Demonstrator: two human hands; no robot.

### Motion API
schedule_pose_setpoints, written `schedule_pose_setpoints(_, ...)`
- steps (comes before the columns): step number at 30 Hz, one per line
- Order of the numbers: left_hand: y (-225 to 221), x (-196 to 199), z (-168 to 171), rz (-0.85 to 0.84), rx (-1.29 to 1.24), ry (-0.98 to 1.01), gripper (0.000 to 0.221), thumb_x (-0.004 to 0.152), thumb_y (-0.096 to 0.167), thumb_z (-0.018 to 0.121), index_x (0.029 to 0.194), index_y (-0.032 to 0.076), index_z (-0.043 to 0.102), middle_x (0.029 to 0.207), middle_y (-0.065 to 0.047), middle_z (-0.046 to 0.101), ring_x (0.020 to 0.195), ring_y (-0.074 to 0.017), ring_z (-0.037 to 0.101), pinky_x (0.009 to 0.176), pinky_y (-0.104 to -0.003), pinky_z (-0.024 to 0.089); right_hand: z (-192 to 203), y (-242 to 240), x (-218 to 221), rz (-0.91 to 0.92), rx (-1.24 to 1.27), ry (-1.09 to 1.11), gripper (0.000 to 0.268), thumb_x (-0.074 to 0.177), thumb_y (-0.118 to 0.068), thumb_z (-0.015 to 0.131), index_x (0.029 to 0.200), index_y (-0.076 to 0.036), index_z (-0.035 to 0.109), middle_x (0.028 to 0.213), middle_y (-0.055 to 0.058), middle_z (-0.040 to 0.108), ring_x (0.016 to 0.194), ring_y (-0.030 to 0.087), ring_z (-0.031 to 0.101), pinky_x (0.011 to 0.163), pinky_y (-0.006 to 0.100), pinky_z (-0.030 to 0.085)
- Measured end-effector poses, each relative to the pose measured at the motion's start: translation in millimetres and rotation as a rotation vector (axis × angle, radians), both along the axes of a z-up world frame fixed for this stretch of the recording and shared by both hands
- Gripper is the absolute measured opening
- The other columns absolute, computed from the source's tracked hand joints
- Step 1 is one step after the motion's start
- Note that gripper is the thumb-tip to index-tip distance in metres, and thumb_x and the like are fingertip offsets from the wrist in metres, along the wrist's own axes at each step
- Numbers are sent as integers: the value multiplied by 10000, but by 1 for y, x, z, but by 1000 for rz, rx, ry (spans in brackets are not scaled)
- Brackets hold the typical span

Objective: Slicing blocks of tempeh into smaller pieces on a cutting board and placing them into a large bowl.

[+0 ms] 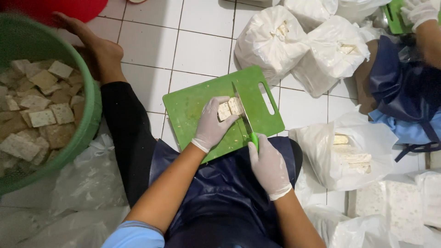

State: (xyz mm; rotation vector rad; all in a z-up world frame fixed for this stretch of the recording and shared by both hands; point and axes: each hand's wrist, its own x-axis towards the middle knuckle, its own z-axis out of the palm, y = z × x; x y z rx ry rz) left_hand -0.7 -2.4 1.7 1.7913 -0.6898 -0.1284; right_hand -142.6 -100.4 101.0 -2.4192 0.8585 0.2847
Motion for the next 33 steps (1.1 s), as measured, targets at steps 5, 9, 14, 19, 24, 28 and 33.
schedule_pose_setpoints(5, -1, -1, 3, 10, 0, 68, 498, 722, 230, 776, 1130, 71, 539, 1094, -131, 591, 1060, -314, 561, 947, -424, 413, 0, 1, 3, 17, -26, 19, 276, 923, -343, 433, 1094, -137, 501, 869, 189, 650, 858, 427, 629, 752, 526, 500)
schedule_pose_setpoints(9, -1, -1, 6, 2, -2, 81, 490, 719, 227, 775, 1124, 81, 542, 1085, -120, 589, 1063, -309, 559, 940, -426, 418, 1, 2, 6, 23, -42, 41, 266, 920, -339, 442, 1090, -142, 497, 859, 169, 654, 843, 415, 638, 738, 515, 506)
schedule_pose_setpoints(14, 0, -1, 16, 2, -14, 71, 454, 720, 177, 761, 1103, 59, 547, 1055, -146, 590, 1034, -337, 565, 917, -442, 421, -10, 4, 7, 70, -128, 98, 256, 929, -339, 402, 1042, -122, 475, 803, 172, 648, 803, 405, 653, 718, 501, 525)
schedule_pose_setpoints(19, -1, -1, 19, 9, 15, 77, 447, 710, 161, 759, 1094, 60, 554, 1051, -143, 594, 1031, -334, 569, 913, -440, 426, -38, 1, 8, 104, -234, 204, 249, 941, -349, 365, 1024, -130, 450, 771, 123, 648, 790, 335, 679, 728, 438, 550)
schedule_pose_setpoints(24, 1, 1, 19, -11, -3, 79, 414, 735, 163, 733, 1089, 40, 556, 1049, -166, 593, 1033, -343, 568, 921, -444, 416, -61, -5, 17, 91, -157, 238, 290, 932, -354, 354, 1036, -95, 434, 807, 180, 654, 834, 396, 665, 756, 505, 530)
schedule_pose_setpoints(28, -2, 1, 15, -5, -9, 68, 427, 742, 212, 733, 1093, 49, 552, 1056, -159, 594, 1040, -336, 567, 922, -440, 418, -71, -7, 25, 76, -156, 238, 271, 941, -346, 350, 1021, -103, 442, 822, 167, 658, 845, 378, 669, 765, 491, 530)
schedule_pose_setpoints(33, 4, -3, 30, -28, 36, 153, 380, 797, 184, 690, 1118, 39, 546, 1067, -150, 594, 1045, -290, 564, 943, -416, 401, -41, -2, 5, 82, -23, 238, 337, 928, -398, 375, 1013, -86, 468, 905, 233, 653, 934, 440, 627, 803, 530, 504)
